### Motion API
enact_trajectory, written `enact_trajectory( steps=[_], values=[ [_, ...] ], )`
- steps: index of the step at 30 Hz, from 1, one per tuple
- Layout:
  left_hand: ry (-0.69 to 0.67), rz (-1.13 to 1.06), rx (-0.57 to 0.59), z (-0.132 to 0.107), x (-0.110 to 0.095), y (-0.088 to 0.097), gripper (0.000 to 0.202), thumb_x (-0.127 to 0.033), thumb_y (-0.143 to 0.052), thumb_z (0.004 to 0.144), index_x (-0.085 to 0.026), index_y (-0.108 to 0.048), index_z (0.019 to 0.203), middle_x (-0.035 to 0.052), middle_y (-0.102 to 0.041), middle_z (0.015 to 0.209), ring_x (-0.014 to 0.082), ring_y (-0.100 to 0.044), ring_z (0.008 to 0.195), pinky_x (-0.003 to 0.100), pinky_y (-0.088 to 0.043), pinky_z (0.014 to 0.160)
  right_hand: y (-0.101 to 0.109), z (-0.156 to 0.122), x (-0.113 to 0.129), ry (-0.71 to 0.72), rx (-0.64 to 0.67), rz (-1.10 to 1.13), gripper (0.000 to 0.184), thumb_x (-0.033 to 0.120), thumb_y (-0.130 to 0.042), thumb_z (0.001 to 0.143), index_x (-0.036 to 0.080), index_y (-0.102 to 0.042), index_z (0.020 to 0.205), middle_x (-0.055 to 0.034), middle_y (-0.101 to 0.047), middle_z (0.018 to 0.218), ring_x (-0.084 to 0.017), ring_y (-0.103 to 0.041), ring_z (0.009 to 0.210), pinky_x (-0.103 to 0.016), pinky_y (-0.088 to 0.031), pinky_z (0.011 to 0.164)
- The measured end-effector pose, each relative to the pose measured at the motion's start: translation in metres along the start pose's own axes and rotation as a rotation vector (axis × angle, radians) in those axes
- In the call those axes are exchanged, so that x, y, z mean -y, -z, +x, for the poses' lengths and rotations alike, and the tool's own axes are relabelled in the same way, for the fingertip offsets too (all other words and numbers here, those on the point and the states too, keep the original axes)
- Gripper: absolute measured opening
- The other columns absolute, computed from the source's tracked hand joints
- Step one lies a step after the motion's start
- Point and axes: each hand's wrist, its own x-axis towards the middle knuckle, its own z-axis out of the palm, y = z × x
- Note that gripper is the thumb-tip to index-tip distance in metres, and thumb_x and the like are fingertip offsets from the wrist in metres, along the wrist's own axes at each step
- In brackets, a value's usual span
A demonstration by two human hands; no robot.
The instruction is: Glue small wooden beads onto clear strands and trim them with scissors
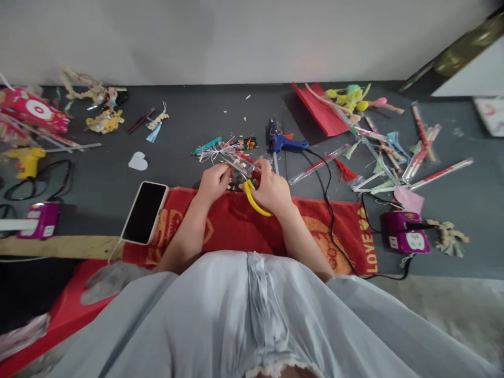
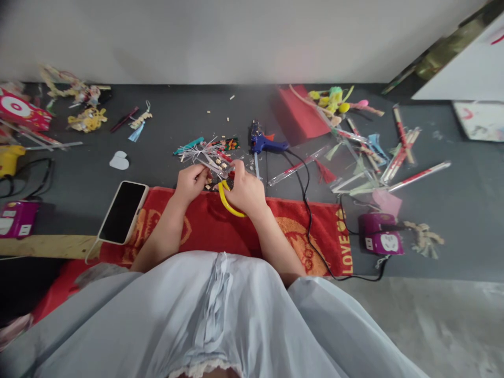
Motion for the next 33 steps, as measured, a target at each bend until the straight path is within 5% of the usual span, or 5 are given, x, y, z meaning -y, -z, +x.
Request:
enact_trajectory(
  steps=[10,33],
  values=[
    [-0.055,0.133,-0.087,-0.0018,0.0060,-0.0024,0.037,-0.038,-0.037,0.095,-0.016,-0.067,0.096,0.0073,-0.071,0.083,0.0144,-0.065,0.076,0.024,-0.047,0.070,-0.0033,0.0003,0.0013,-0.022,-0.010,0.014,0.061,0.055,-0.052,0.079,0.017,-0.042,0.125,-0.0110,-0.072,0.093,-0.031,-0.069,0.080,-0.040,-0.051,0.069],
    [-0.042,0.181,-0.238,-0.0012,0.0096,-0.0062,0.014,-0.025,-0.056,0.085,-0.017,-0.067,0.081,0.0021,-0.069,0.076,0.0127,-0.064,0.072,0.023,-0.048,0.067,-0.0075,0.0008,-0.0019,0.004,-0.027,0.008,0.068,0.056,-0.052,0.078,0.014,-0.040,0.130,-0.0157,-0.070,0.105,-0.035,-0.068,0.091,-0.044,-0.052,0.076]
  ],
)
